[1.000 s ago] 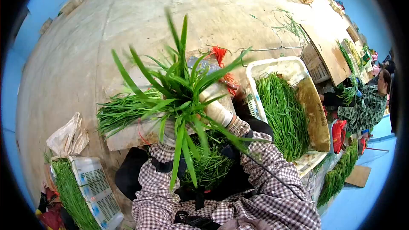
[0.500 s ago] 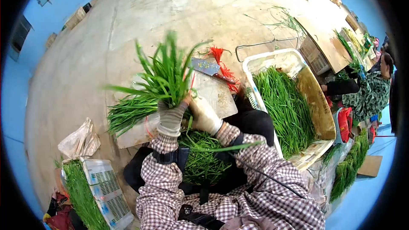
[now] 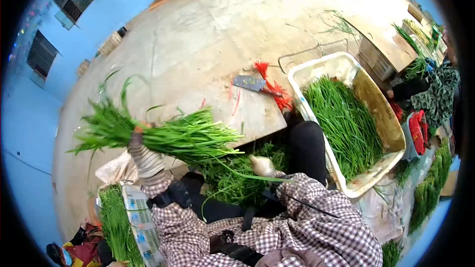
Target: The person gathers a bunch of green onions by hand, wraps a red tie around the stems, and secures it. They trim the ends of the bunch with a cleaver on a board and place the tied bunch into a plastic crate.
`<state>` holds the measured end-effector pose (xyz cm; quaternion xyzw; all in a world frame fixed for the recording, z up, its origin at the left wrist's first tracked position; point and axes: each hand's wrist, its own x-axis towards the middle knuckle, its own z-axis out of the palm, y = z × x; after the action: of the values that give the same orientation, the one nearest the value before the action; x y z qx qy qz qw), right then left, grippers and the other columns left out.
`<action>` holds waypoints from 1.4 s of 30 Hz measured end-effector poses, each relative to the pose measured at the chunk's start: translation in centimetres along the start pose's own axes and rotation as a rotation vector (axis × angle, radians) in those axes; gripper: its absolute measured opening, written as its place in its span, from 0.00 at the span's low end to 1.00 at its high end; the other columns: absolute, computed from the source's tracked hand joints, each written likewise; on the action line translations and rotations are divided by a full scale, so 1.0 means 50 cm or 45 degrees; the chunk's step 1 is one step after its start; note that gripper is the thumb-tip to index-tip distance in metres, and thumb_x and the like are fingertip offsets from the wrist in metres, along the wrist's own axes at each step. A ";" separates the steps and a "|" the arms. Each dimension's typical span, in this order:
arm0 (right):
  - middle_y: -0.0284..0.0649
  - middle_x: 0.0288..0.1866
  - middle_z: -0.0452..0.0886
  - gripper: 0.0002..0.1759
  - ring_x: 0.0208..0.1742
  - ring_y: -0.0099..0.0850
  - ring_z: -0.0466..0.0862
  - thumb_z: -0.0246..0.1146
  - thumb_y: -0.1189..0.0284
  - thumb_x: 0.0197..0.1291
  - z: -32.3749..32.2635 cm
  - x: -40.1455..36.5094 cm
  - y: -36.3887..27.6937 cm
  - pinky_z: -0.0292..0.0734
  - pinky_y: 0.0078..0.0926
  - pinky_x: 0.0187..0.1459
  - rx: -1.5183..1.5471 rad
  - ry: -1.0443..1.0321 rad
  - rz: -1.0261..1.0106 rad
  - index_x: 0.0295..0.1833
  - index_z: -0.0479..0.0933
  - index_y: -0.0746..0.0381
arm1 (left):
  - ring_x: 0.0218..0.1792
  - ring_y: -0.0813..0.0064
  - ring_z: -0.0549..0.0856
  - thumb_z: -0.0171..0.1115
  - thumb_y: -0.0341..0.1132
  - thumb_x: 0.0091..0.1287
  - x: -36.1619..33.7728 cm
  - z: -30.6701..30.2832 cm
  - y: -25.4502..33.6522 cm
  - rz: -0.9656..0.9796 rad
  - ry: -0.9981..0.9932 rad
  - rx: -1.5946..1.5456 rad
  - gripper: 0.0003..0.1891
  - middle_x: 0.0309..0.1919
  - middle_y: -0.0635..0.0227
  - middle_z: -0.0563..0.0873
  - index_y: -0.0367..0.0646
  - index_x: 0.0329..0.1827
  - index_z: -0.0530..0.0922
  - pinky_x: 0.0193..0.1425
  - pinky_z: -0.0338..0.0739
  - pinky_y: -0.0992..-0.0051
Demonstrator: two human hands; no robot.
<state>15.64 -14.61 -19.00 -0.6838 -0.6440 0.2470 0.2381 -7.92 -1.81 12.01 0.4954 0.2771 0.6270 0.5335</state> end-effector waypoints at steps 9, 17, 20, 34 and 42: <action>0.43 0.50 0.76 0.28 0.50 0.43 0.79 0.67 0.58 0.49 -0.288 0.083 -0.145 0.75 0.40 0.48 0.110 0.261 -0.252 0.55 0.73 0.56 | 0.36 0.75 0.75 0.53 0.27 0.64 0.046 -0.091 0.088 0.148 -0.704 -0.582 0.22 0.29 0.70 0.70 0.43 0.62 0.64 0.54 0.71 0.68; 0.45 0.48 0.75 0.28 0.51 0.42 0.75 0.64 0.58 0.52 -0.365 0.086 -0.397 0.71 0.38 0.52 0.237 0.206 -1.151 0.56 0.71 0.59 | 0.33 0.75 0.75 0.53 0.27 0.64 0.045 -0.060 0.031 0.070 -0.764 -0.718 0.21 0.28 0.73 0.69 0.44 0.60 0.61 0.51 0.71 0.64; 0.40 0.36 0.77 0.14 0.40 0.39 0.79 0.61 0.62 0.54 -0.198 0.076 -0.258 0.75 0.36 0.41 -0.110 -0.088 -1.136 0.43 0.74 0.58 | 0.32 0.77 0.73 0.50 0.28 0.65 0.068 -0.096 0.062 0.054 -0.787 -0.748 0.21 0.27 0.72 0.69 0.42 0.61 0.62 0.51 0.70 0.66; 0.38 0.32 0.77 0.19 0.37 0.37 0.79 0.60 0.55 0.55 -0.387 0.028 -0.424 0.73 0.34 0.37 0.020 0.250 -0.965 0.44 0.74 0.57 | 0.35 0.75 0.75 0.50 0.28 0.66 0.081 -0.094 0.059 0.053 -0.759 -0.649 0.22 0.29 0.72 0.69 0.43 0.63 0.62 0.56 0.71 0.63; 0.32 0.28 0.75 0.12 0.34 0.31 0.78 0.60 0.60 0.55 -0.282 0.001 -0.358 0.69 0.30 0.35 -0.122 0.208 -1.060 0.38 0.74 0.55 | 0.35 0.76 0.76 0.53 0.29 0.65 0.053 -0.104 0.044 0.077 -0.584 -0.683 0.21 0.29 0.72 0.70 0.42 0.62 0.65 0.58 0.71 0.62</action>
<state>11.04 -13.65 3.29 -0.3930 -0.8550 0.0446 0.3356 -13.37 1.00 12.94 0.4736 -0.0391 0.5655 0.6741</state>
